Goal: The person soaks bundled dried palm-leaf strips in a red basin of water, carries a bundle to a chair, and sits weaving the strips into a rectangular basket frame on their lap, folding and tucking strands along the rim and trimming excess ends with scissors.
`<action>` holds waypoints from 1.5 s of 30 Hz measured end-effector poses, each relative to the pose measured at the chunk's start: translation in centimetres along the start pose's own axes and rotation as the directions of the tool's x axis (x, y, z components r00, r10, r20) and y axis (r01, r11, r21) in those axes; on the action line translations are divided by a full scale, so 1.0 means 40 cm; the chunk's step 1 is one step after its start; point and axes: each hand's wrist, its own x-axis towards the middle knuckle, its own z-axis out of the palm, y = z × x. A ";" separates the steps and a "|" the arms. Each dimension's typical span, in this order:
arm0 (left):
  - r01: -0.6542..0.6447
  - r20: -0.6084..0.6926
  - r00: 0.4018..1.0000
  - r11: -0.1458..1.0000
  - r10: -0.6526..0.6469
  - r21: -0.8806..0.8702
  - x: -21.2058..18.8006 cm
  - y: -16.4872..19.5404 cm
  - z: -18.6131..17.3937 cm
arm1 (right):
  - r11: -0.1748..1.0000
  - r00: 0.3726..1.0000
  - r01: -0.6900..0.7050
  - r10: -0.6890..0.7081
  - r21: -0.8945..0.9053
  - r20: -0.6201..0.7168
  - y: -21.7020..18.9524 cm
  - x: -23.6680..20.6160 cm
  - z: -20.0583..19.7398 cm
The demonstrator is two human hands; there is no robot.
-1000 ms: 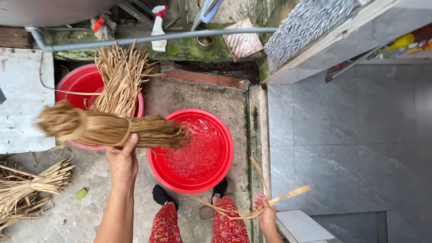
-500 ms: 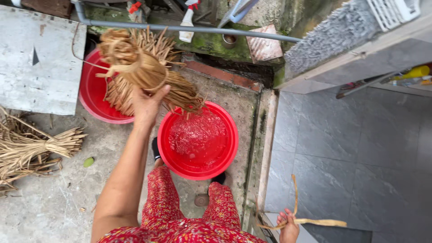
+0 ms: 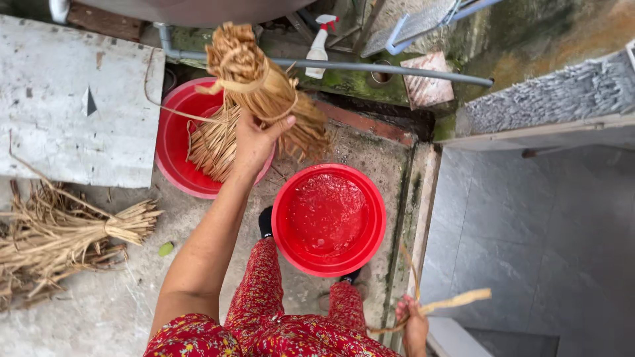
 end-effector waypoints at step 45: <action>0.076 0.054 0.996 0.995 -0.073 -0.064 0.502 -0.744 0.052 | 0.999 0.947 -0.038 0.043 0.021 -0.320 0.301 0.255 0.017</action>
